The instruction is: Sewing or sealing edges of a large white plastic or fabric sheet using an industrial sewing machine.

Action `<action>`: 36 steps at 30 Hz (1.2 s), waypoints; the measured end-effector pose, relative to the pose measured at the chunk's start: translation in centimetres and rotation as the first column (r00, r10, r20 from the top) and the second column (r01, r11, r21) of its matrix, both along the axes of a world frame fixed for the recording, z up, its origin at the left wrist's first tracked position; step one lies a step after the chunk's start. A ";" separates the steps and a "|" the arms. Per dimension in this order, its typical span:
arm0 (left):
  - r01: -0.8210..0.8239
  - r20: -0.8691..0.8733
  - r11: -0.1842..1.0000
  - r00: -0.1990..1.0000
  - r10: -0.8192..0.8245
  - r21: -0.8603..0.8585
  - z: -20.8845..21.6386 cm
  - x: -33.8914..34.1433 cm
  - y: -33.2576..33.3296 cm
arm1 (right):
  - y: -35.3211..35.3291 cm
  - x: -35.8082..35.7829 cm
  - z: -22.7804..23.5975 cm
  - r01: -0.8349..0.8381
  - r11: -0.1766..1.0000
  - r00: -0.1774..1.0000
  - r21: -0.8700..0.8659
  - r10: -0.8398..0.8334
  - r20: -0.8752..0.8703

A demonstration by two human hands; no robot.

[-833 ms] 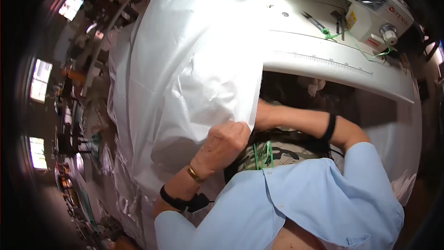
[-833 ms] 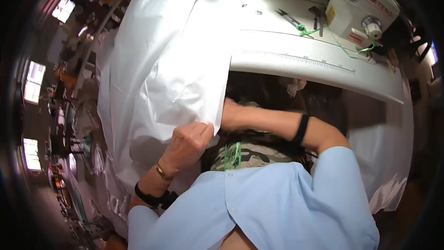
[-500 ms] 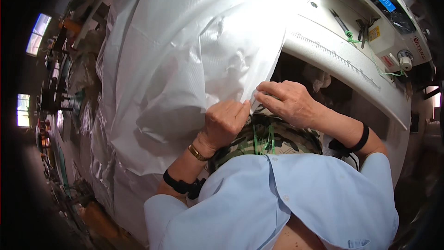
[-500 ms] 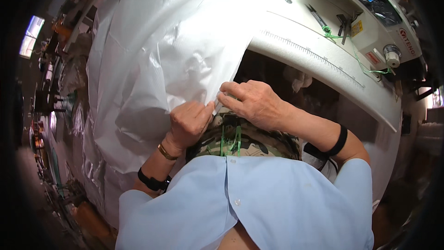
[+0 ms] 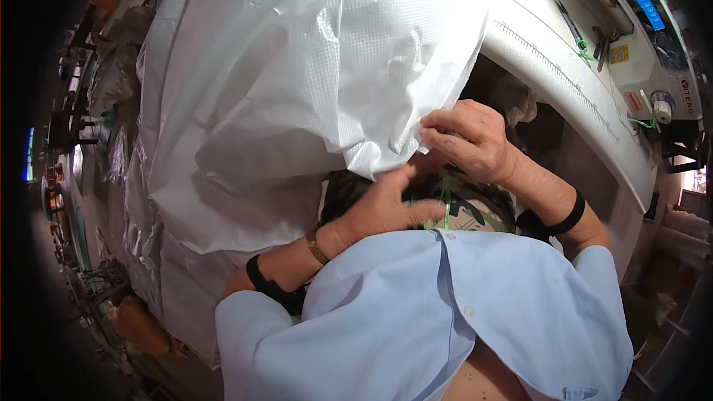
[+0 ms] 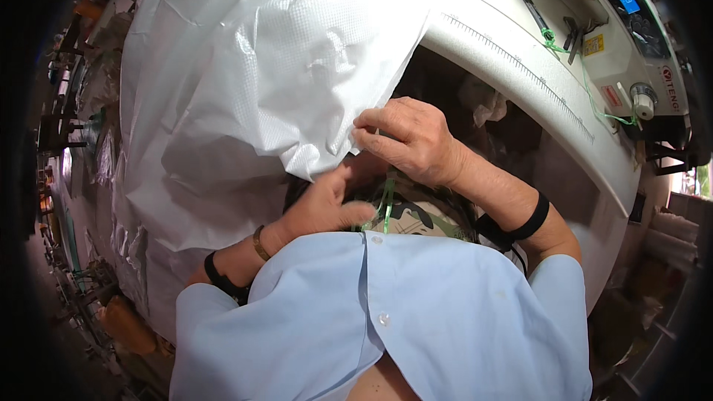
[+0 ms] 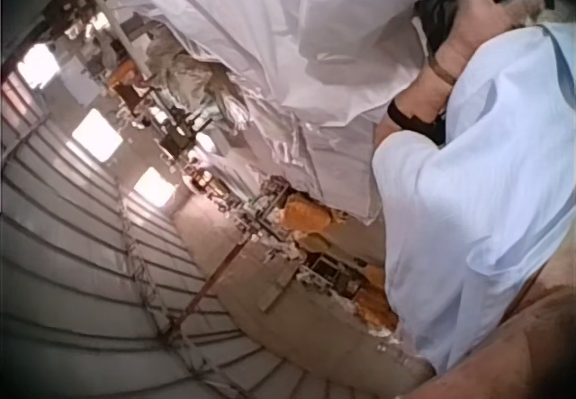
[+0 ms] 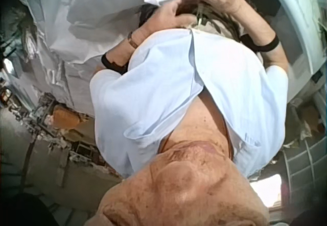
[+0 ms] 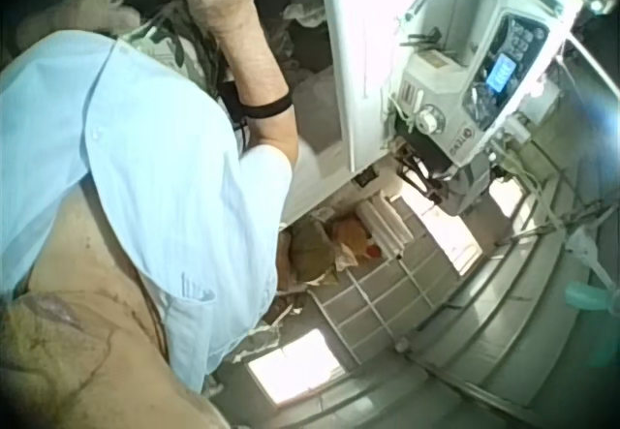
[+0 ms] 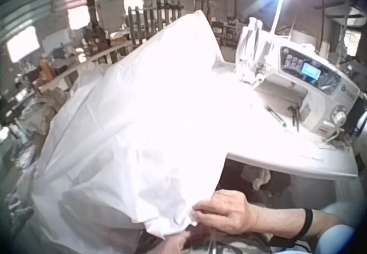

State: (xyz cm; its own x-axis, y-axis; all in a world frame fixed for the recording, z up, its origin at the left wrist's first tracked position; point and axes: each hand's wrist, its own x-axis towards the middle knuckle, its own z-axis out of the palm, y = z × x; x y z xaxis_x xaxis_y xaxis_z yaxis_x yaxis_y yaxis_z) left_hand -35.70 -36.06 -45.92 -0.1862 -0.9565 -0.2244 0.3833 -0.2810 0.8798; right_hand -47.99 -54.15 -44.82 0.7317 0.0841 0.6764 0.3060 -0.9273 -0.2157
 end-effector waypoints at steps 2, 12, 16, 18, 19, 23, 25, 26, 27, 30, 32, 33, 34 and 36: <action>-0.201 -0.389 0.973 0.892 0.228 0.110 0.0 0.0 0.0 | 0.1 -0.2 -0.3 0.005 1.000 1.000 -0.001 -0.005 -0.003; -0.439 -0.598 0.796 0.526 0.604 0.417 -1.4 -0.4 0.4 | 0.0 0.1 -0.8 0.006 1.000 1.000 -0.031 -0.006 -0.015; -0.458 -0.613 0.801 0.523 0.593 0.385 -1.7 0.0 0.4 | 0.0 0.4 -1.1 -0.003 1.000 1.000 -0.014 0.004 0.030; -0.469 -0.614 0.790 0.505 0.607 0.395 -1.7 -0.1 0.3 | 0.1 0.4 -1.0 0.000 1.000 1.000 -0.016 0.000 0.027; -0.479 -0.615 0.780 0.488 0.619 0.404 -1.7 -0.1 0.2 | 0.1 0.4 -0.9 0.006 1.000 1.000 -0.020 -0.005 0.024; -0.459 -0.615 0.780 0.486 0.621 0.425 -1.7 -0.1 -0.2 | 0.1 0.4 -1.2 0.002 1.000 1.000 -0.017 -0.002 0.022; -0.462 -0.570 0.754 0.495 0.656 0.467 -2.0 -0.3 -0.2 | 0.0 0.5 -1.3 -0.005 1.000 0.999 -0.028 0.006 0.035; -0.464 -0.568 0.752 0.494 0.658 0.468 -1.9 -0.2 -0.3 | 0.0 0.5 -1.2 -0.007 1.000 0.999 -0.026 0.008 0.036; -0.440 -0.567 0.756 0.501 0.654 0.484 -1.9 -0.2 -0.4 | 0.0 0.4 -1.2 -0.003 1.000 0.999 -0.027 0.004 0.035; -0.402 -0.539 0.740 0.512 0.669 0.539 -0.9 -0.2 -0.9 | 0.0 0.4 -1.2 0.001 0.999 0.999 -0.040 0.000 0.033; -0.387 -0.511 0.720 0.517 0.687 0.576 -0.6 -0.3 -1.0 | -0.1 0.3 -1.3 0.001 0.999 0.999 -0.053 0.001 0.033; -0.385 -0.504 0.715 0.519 0.691 0.583 -0.5 -0.4 -1.0 | -0.1 0.2 -1.2 0.000 0.998 1.000 -0.057 0.002 0.025; -0.384 -0.497 0.710 0.520 0.694 0.590 -0.5 -0.4 -1.0 | -0.1 0.2 -1.2 -0.002 0.998 1.000 -0.060 0.003 0.017; -0.378 -0.499 0.712 0.523 0.691 0.591 -0.4 -0.4 -0.9 | -0.1 0.2 -1.2 -0.001 0.998 1.000 -0.065 0.002 0.024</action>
State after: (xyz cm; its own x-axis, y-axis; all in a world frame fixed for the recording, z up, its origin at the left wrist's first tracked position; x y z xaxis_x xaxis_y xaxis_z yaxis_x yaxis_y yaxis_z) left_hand -36.07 -36.97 -46.30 0.0932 -0.7831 -0.6148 0.9788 -0.0411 0.2008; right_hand -47.75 -54.24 -46.01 0.7151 0.1293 0.6869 0.3116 -0.9386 -0.1478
